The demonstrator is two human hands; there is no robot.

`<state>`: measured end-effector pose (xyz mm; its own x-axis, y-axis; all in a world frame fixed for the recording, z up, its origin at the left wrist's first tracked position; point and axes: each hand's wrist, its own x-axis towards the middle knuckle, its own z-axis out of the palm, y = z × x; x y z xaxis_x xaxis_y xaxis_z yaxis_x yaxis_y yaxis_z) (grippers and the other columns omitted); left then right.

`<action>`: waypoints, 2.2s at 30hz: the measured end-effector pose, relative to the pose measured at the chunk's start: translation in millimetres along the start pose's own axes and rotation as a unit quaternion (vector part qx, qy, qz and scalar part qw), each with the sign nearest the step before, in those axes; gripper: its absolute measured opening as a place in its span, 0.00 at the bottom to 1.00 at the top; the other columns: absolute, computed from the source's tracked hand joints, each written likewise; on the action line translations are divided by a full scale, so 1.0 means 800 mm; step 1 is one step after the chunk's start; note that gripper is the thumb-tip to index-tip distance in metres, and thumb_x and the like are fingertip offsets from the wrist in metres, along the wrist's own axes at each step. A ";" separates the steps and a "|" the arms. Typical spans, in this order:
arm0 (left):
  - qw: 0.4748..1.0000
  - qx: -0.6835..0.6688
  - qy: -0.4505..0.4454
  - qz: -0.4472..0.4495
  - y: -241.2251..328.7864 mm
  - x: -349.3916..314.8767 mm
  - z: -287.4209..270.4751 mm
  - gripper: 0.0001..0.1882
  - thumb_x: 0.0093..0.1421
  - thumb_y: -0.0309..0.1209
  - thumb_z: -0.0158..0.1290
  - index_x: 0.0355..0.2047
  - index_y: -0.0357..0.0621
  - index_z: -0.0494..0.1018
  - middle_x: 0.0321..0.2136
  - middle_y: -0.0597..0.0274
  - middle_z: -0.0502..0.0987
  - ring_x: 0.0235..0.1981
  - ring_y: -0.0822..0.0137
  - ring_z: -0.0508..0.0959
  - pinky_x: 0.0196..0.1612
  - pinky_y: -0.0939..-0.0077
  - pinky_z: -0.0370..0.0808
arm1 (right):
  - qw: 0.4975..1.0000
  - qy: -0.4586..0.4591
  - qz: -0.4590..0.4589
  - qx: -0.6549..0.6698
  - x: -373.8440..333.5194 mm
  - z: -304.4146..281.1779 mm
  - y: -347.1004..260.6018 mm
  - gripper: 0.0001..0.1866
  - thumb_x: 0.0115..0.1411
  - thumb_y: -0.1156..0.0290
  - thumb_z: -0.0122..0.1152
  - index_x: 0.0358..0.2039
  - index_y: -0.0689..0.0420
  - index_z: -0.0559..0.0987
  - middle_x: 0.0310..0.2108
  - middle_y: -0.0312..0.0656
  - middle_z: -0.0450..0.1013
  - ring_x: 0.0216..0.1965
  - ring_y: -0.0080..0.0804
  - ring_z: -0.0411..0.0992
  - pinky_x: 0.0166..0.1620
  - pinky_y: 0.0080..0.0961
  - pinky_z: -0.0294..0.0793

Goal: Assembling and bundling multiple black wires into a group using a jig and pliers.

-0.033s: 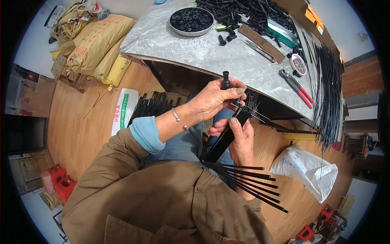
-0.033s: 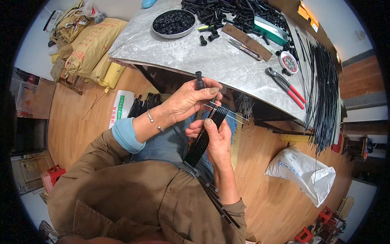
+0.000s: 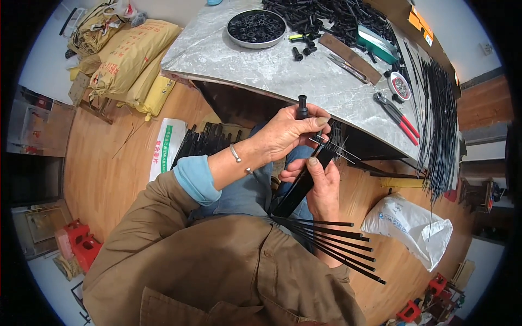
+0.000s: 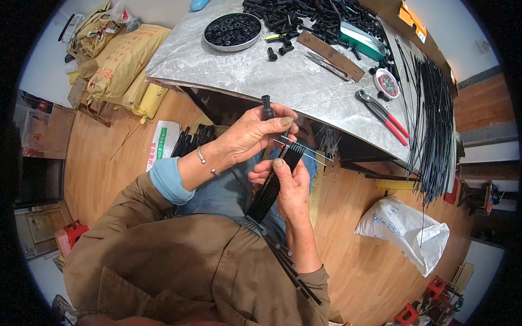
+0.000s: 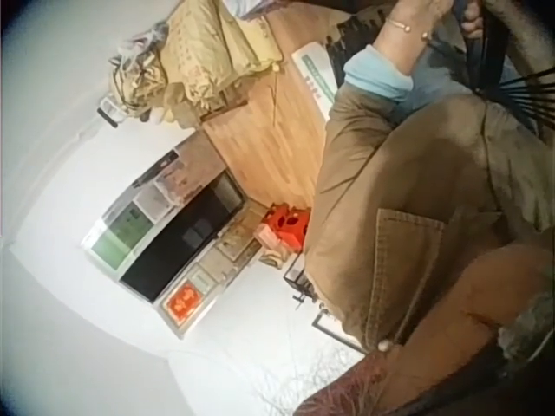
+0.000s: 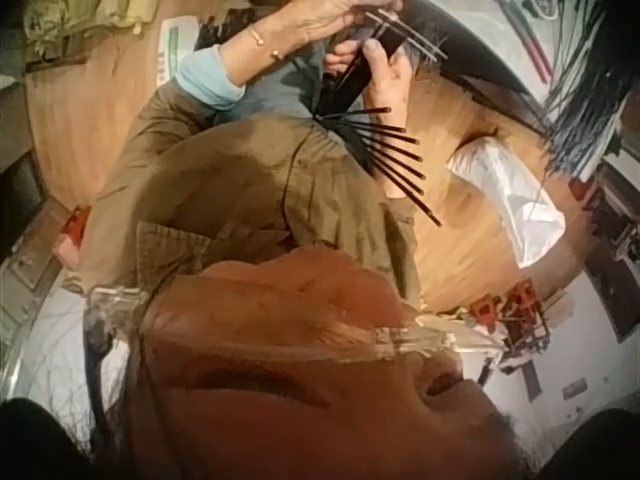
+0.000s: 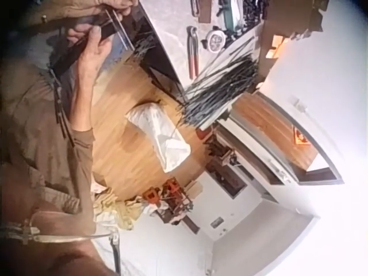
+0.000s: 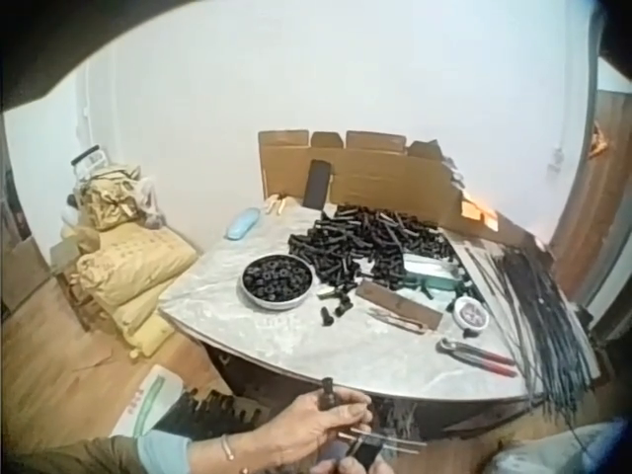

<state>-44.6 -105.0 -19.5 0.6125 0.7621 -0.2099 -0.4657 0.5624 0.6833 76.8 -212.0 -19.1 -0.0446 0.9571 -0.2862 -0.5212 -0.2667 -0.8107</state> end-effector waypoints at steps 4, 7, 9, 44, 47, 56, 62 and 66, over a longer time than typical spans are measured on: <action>1.000 0.019 0.006 0.020 0.000 -0.001 0.002 0.13 0.60 0.31 0.57 0.43 0.39 0.73 0.36 0.58 0.77 0.37 0.65 0.79 0.40 0.69 0.79 | 1.000 0.000 -0.003 -0.006 -0.001 0.001 -0.001 0.18 0.64 0.62 0.54 0.44 0.63 0.67 0.31 0.49 0.75 0.31 0.41 0.78 0.36 0.35 0.81; 0.999 0.020 0.003 0.028 0.000 -0.001 0.002 0.12 0.60 0.30 0.56 0.43 0.39 0.73 0.36 0.57 0.77 0.37 0.64 0.79 0.40 0.69 0.79 | 1.000 0.003 -0.004 -0.005 -0.001 0.002 -0.002 0.18 0.64 0.61 0.54 0.44 0.64 0.67 0.31 0.49 0.75 0.31 0.41 0.78 0.35 0.35 0.81; 0.999 0.017 0.002 0.028 0.000 -0.002 0.004 0.12 0.60 0.30 0.56 0.42 0.39 0.73 0.37 0.57 0.77 0.37 0.64 0.79 0.40 0.69 0.79 | 1.000 0.004 -0.006 -0.006 -0.002 0.002 -0.001 0.18 0.65 0.61 0.54 0.44 0.64 0.67 0.31 0.49 0.75 0.31 0.41 0.78 0.36 0.35 0.81; 0.993 0.097 0.030 0.058 0.010 -0.010 0.016 0.10 0.58 0.27 0.58 0.38 0.35 0.75 0.33 0.59 0.78 0.36 0.69 0.79 0.40 0.75 0.78 | 0.999 0.029 -0.027 -0.016 0.004 0.001 0.008 0.16 0.65 0.64 0.53 0.43 0.64 0.67 0.26 0.45 0.73 0.25 0.35 0.76 0.33 0.33 0.80; 0.989 0.121 0.036 0.073 0.010 -0.010 0.015 0.09 0.57 0.27 0.58 0.37 0.35 0.75 0.31 0.59 0.78 0.35 0.70 0.79 0.40 0.76 0.77 | 0.999 0.029 -0.033 -0.030 0.007 0.002 0.011 0.15 0.65 0.63 0.52 0.42 0.63 0.67 0.25 0.43 0.72 0.23 0.32 0.75 0.31 0.30 0.79; 0.982 0.169 0.034 0.071 0.022 -0.012 0.020 0.12 0.58 0.32 0.58 0.37 0.35 0.76 0.31 0.59 0.79 0.34 0.72 0.78 0.41 0.79 0.75 | 0.985 0.097 -0.104 -0.101 0.002 0.024 0.001 0.12 0.64 0.73 0.55 0.46 0.61 0.68 0.28 0.44 0.74 0.23 0.27 0.74 0.28 0.21 0.77; 0.959 0.256 0.081 0.093 0.026 -0.016 0.015 0.11 0.60 0.35 0.57 0.37 0.39 0.76 0.28 0.67 0.77 0.32 0.76 0.75 0.38 0.81 0.72 | 0.985 0.103 -0.111 -0.081 0.005 0.012 0.002 0.10 0.63 0.74 0.54 0.45 0.61 0.69 0.27 0.43 0.75 0.23 0.26 0.74 0.29 0.21 0.77; 0.928 0.355 0.011 0.112 0.020 -0.022 0.008 0.08 0.59 0.32 0.58 0.33 0.40 0.75 0.27 0.71 0.74 0.29 0.80 0.70 0.33 0.83 0.69 | 0.985 0.093 -0.098 -0.103 0.003 0.010 0.001 0.15 0.64 0.74 0.53 0.51 0.60 0.69 0.28 0.40 0.75 0.25 0.21 0.73 0.29 0.17 0.75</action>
<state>-58.9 -111.6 -0.2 0.5341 0.8453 -0.0156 -0.0359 0.0411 0.9985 69.3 -209.1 -16.2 0.2064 0.9605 -0.1865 -0.3199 -0.1139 -0.9406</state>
